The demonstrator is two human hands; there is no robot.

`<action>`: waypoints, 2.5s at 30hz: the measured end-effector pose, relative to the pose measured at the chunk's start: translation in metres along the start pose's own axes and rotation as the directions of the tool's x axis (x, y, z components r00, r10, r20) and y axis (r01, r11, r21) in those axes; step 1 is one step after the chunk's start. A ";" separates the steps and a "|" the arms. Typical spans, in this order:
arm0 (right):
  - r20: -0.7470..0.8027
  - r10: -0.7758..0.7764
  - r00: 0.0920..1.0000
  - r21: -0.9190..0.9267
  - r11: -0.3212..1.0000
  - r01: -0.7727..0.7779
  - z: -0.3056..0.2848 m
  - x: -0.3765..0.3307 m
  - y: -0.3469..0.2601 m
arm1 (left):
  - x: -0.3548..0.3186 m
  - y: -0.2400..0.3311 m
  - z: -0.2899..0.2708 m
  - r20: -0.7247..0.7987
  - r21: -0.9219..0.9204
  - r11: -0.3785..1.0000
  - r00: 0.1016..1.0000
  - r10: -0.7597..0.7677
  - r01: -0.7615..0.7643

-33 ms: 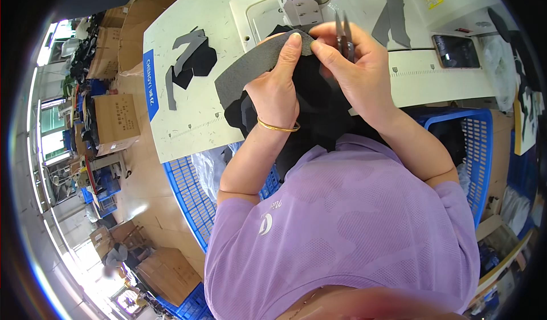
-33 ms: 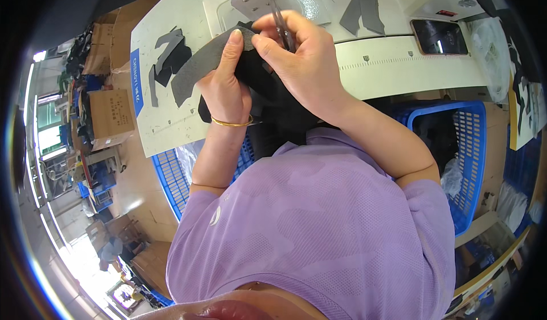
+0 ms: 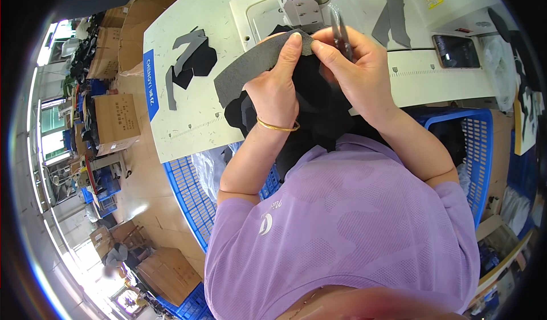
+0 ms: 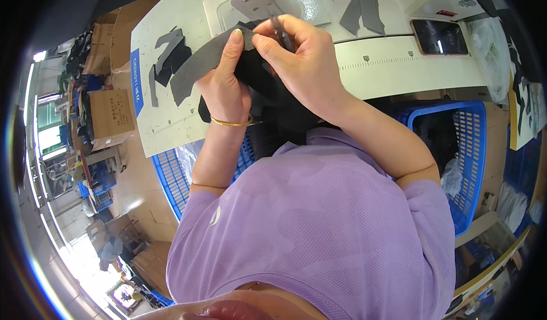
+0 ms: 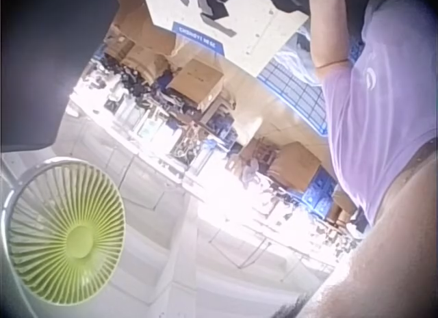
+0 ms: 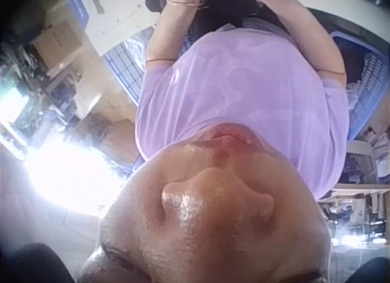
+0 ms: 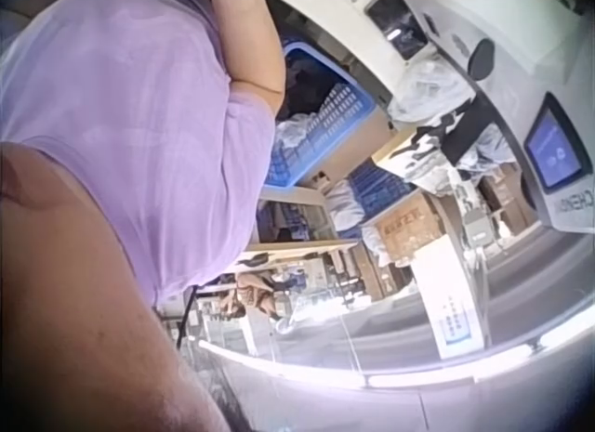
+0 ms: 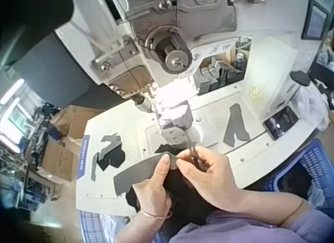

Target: Sewing fabric pieces together using an industrial sewing machine.

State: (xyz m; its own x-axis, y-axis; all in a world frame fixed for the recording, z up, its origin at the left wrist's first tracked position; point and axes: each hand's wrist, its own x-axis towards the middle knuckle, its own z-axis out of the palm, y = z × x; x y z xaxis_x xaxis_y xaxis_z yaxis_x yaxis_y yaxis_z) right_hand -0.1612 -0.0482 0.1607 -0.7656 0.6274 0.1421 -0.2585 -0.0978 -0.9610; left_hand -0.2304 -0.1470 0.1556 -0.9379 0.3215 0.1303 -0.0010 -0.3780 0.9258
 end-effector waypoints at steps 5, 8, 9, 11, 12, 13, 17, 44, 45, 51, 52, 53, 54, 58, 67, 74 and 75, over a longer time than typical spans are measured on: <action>0.123 0.061 0.991 -0.044 0.997 -0.056 -0.008 0.002 0.001 | 0.000 0.002 -0.001 0.015 0.030 0.999 1.000 -0.015 0.014; 0.119 0.055 0.991 -0.010 0.998 -0.054 -0.007 0.001 0.001 | 0.000 0.003 -0.001 0.029 0.008 1.000 1.000 -0.012 0.012; 0.119 0.055 0.991 -0.011 0.998 -0.055 -0.006 0.000 0.002 | 0.000 0.003 0.000 0.038 -0.003 1.000 0.999 -0.006 0.006; 0.083 0.018 0.996 -0.018 1.000 -0.017 -0.006 0.000 0.002 | 0.000 0.002 -0.001 0.033 -0.015 0.999 0.999 -0.033 0.033; 0.083 0.019 0.996 -0.018 1.000 -0.018 -0.006 0.000 0.004 | -0.001 0.001 -0.001 0.028 -0.029 0.998 0.998 -0.060 0.061; 0.072 0.011 0.997 -0.019 1.000 -0.009 -0.006 0.000 0.006 | 0.001 0.000 -0.002 0.028 -0.028 0.998 0.998 -0.060 0.061; 0.067 0.014 0.998 -0.033 0.999 -0.012 -0.007 0.001 0.006 | 0.005 0.002 -0.001 0.066 -0.076 0.996 0.997 -0.040 0.045; 0.154 -0.123 0.980 -0.252 0.955 0.159 -0.009 0.012 -0.007 | 0.028 0.019 -0.001 0.054 -0.071 0.989 0.991 -0.124 0.127; 0.154 -0.114 0.981 -0.247 0.957 0.150 -0.007 0.016 -0.007 | 0.032 0.021 -0.001 0.050 -0.031 0.987 0.987 -0.155 0.157; 0.101 -0.104 0.989 -0.184 0.975 0.121 0.003 0.036 -0.006 | 0.069 0.029 -0.004 0.184 0.007 0.981 0.965 -0.190 0.192; 0.102 -0.111 0.989 -0.182 0.975 0.128 0.005 0.039 -0.006 | 0.074 0.032 -0.002 0.187 0.006 0.983 0.965 -0.183 0.185; 0.081 -0.104 0.991 -0.151 0.982 0.115 0.008 0.042 -0.007 | 0.078 0.036 0.000 0.190 0.017 0.980 0.962 -0.198 0.199; 0.060 -0.095 0.994 -0.119 0.988 0.101 0.010 0.045 -0.007 | 0.081 0.039 0.002 0.193 0.027 0.977 0.958 -0.214 0.213; 0.035 -0.095 0.995 -0.086 0.991 0.098 0.014 0.051 -0.009 | 0.092 0.047 0.008 0.193 0.058 0.968 0.949 -0.251 0.244; 0.044 -0.100 0.994 -0.054 0.993 0.102 0.014 0.056 -0.007 | 0.099 0.045 0.011 0.200 0.043 0.969 0.948 -0.249 0.245; 0.037 -0.098 0.994 -0.031 0.995 0.099 0.018 0.053 -0.009 | 0.101 0.043 0.007 0.250 0.015 0.978 0.946 -0.205 0.208; 0.022 -0.100 0.995 -0.006 0.995 0.100 0.020 0.053 -0.011 | 0.104 0.042 0.004 0.266 0.025 0.972 0.936 -0.231 0.232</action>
State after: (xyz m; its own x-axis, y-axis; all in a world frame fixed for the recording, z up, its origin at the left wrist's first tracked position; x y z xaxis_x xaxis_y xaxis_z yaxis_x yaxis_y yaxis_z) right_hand -0.2102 -0.0294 0.1830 -0.7485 0.6170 0.2429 -0.3303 -0.0293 -0.9434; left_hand -0.3265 -0.1264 0.2090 -0.7857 0.6187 0.0027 -0.2103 -0.2712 0.9393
